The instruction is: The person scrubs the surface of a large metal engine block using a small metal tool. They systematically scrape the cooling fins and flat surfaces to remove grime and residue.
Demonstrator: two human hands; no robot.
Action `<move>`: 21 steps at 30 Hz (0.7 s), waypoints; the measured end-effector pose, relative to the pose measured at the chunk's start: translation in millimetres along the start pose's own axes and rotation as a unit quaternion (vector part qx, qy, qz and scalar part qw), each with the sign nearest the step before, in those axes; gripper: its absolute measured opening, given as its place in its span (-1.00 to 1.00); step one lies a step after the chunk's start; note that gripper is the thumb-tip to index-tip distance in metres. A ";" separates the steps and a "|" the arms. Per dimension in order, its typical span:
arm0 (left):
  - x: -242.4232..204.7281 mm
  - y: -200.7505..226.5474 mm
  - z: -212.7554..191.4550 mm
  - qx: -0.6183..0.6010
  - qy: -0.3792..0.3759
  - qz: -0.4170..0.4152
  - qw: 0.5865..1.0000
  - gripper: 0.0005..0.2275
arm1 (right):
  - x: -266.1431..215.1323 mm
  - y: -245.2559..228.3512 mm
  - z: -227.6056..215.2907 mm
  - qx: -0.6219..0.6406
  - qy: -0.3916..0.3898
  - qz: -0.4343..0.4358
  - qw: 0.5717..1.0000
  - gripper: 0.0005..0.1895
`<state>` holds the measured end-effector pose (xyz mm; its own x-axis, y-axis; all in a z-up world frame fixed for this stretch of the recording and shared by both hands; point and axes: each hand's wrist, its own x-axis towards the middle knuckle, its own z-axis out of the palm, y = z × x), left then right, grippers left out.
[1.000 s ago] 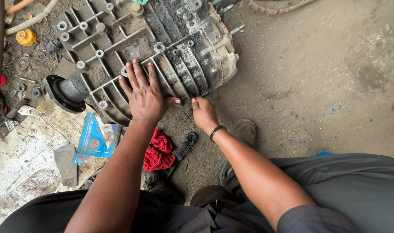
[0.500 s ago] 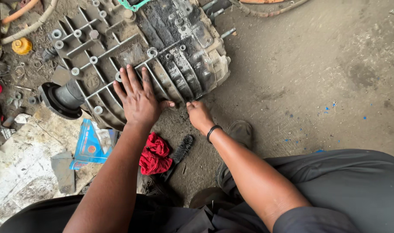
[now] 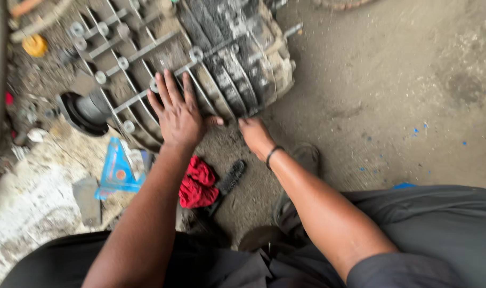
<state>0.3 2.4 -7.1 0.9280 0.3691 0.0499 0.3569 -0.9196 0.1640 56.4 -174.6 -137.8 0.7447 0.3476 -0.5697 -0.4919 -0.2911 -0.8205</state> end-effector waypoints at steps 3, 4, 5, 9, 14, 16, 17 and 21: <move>1.3 2.7 -2.1 0.028 -0.014 -0.002 0.999 0.22 | -9.0 -3.2 4.7 0.013 0.014 0.067 0.998 -0.66; 0.4 1.3 -0.7 0.027 -0.014 -0.001 1.000 0.22 | -7.0 -0.1 9.0 0.033 0.016 0.041 0.998 -0.64; 1.9 -0.6 0.7 0.025 -0.014 0.000 1.000 0.21 | -3.8 4.7 11.4 0.053 0.018 0.015 0.998 -0.61; 1.7 0.7 0.8 0.030 0.003 0.008 1.000 0.20 | 7.3 16.0 2.6 -0.034 0.002 -0.054 0.998 -0.59; 1.5 1.9 -3.1 0.023 -0.011 0.007 1.000 0.21 | -0.4 11.7 3.5 0.025 0.011 0.067 0.997 -0.63; -1.8 -0.9 0.1 0.019 -0.005 0.012 1.000 0.20 | 8.5 15.9 0.6 -0.001 0.001 0.001 1.000 -0.61; -2.0 -1.8 0.6 0.016 -0.003 0.013 1.000 0.20 | 10.2 21.1 -0.3 -0.014 -0.005 -0.031 0.999 -0.60; 1.3 3.3 -4.2 0.026 -0.020 0.001 0.999 0.21 | 11.4 24.0 1.8 -0.039 0.018 -0.007 0.999 -0.65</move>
<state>2.2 0.4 -2.4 0.9320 0.3624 0.0107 0.3590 -0.9266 0.1116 52.3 -176.0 -164.1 0.7678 0.3196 -0.5553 -0.4461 -0.3555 -0.8214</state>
